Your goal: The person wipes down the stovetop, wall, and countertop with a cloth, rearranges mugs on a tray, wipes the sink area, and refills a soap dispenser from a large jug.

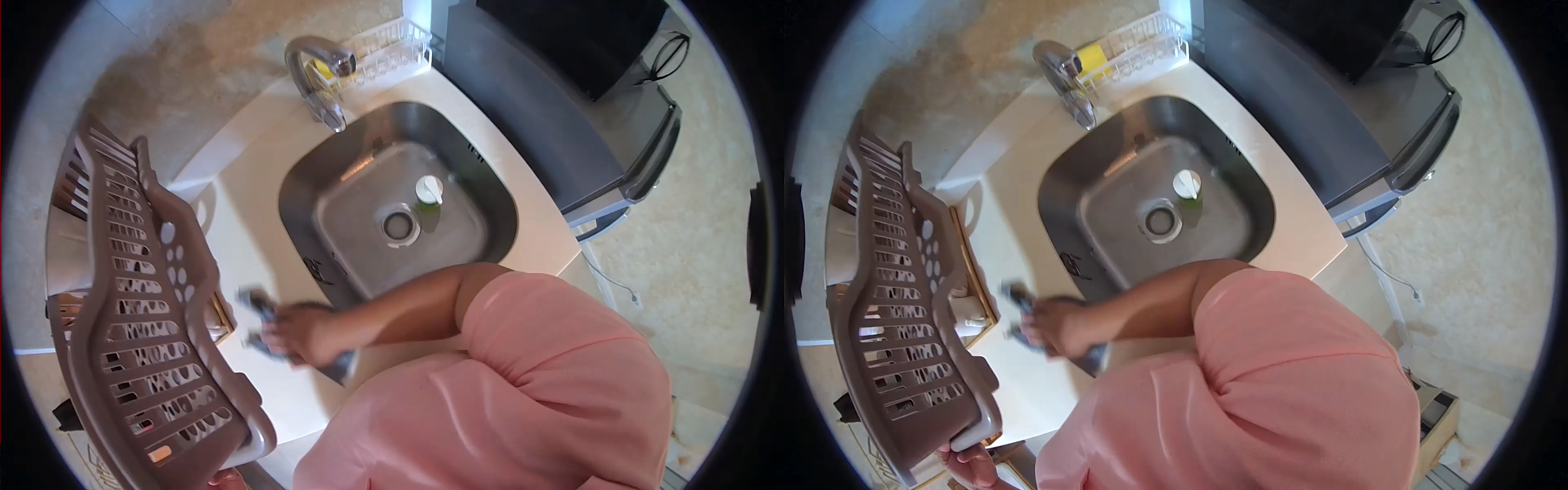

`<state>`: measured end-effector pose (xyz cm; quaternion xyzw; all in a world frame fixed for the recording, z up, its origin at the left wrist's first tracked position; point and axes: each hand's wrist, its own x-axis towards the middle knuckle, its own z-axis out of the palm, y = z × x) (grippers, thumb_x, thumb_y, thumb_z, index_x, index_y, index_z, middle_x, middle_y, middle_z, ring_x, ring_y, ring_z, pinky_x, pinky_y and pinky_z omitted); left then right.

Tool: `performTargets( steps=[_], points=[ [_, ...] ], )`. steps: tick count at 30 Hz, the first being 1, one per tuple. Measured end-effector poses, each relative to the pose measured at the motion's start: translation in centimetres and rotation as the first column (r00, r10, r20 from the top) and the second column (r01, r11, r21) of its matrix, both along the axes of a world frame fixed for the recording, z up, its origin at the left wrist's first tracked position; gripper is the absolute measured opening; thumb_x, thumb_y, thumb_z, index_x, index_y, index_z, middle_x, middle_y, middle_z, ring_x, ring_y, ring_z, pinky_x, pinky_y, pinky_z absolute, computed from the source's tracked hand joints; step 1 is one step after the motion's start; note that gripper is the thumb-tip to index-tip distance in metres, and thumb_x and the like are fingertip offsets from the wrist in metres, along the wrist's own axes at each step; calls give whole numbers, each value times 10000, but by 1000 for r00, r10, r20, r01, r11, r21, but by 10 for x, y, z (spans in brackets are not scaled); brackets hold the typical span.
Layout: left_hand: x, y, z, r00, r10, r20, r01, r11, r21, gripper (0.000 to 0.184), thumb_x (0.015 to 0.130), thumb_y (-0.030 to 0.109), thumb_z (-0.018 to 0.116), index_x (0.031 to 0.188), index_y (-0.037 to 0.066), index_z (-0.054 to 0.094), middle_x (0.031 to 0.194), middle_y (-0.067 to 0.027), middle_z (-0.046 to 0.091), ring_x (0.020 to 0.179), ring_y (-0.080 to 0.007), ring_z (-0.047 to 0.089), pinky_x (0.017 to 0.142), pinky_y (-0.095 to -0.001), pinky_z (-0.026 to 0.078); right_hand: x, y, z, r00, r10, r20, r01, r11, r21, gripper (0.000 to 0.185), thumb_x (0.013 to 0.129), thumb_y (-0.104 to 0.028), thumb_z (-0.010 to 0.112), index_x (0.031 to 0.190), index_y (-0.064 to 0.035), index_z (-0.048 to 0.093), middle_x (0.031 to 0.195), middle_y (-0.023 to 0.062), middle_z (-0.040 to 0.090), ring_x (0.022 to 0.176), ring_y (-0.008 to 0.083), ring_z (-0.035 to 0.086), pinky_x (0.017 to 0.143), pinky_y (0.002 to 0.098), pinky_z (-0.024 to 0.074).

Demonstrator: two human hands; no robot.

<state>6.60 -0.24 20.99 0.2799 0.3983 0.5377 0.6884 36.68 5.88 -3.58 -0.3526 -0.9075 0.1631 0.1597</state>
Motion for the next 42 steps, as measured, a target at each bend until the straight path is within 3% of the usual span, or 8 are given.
performTargets(
  steps=[2, 3, 10, 15, 17, 24, 34, 42],
  points=[
    [-12, 8, 1, 903, -112, 415, 211, 956, -202, 359, 917, 61, 483, 1262, -34, 517, 1272, -181, 567, 1004, -236, 620, 632, -329, 603, 4, -38, 21, 979, 204, -15, -205, 974, -95, 525, 1012, -455, 355, 1439, -175, 472, 1598, 71, 276, 1504, 273, 143, 1220, 499, 59],
    [-16, 13, -4, 874, -144, 464, 236, 961, -146, 358, 921, 59, 494, 1265, -35, 514, 1279, -174, 563, 999, -226, 618, 625, -322, 598, -4, -35, 17, 974, 228, -13, -228, 968, -107, 508, 1009, -445, 355, 1436, -200, 482, 1597, 61, 280, 1506, 267, 134, 1219, 513, 47],
    [-35, 26, -22, 883, -91, 460, 189, 967, -171, 344, 942, 90, 489, 1259, -39, 521, 1259, -164, 580, 1003, -228, 624, 633, -341, 602, -20, 51, 5, 991, 126, 50, -120, 986, -117, 540, 995, -366, 331, 1488, -161, 414, 1613, 42, 250, 1512, 238, 121, 1217, 507, 12],
    [-37, 35, -44, 909, -45, 415, 117, 982, -150, 334, 942, 106, 491, 1244, -31, 537, 1225, -162, 601, 992, -234, 634, 626, -347, 609, -27, 148, -9, 995, -79, 63, 79, 997, 3, 541, 968, -303, 340, 1479, -150, 427, 1605, 40, 280, 1508, 225, 151, 1209, 514, 9],
    [-31, 38, -59, 925, -6, 380, 77, 982, -171, 332, 943, 116, 497, 1239, -27, 542, 1222, -162, 604, 986, -233, 637, 626, -346, 608, -24, 182, -7, 962, -220, 164, 218, 975, 35, 552, 969, -293, 321, 1500, -162, 389, 1617, 24, 246, 1508, 218, 145, 1210, 510, 13],
    [-6, 44, -105, 959, 71, 273, -6, 973, -232, 327, 943, 151, 517, 1223, -12, 559, 1211, -161, 616, 965, -229, 646, 625, -343, 607, 3, 258, 9, 867, -480, 133, 486, 874, -16, 574, 960, -276, 399, 1524, -183, 346, 1624, 12, 223, 1503, 220, 154, 1214, 477, 69],
    [15, 47, -132, 972, 73, 223, -16, 968, -250, 324, 944, 202, 545, 1201, 9, 584, 1194, -159, 632, 934, -225, 660, 622, -340, 604, 108, 273, 5, 728, -678, 101, 676, 735, 55, 517, 967, -303, 406, 1466, -176, 450, 1538, -14, 405, 1424, 196, 333, 1197, 453, 171],
    [18, 37, -151, 966, 52, 251, 9, 972, -235, 324, 945, 242, 568, 1183, 25, 604, 1181, -158, 645, 910, -221, 670, 621, -337, 603, 209, 235, 14, 643, -764, 62, 759, 646, 86, 466, 1016, -331, 335, 1417, -167, 504, 1531, -32, 403, 1380, 193, 377, 1166, 467, 228]
  ],
)
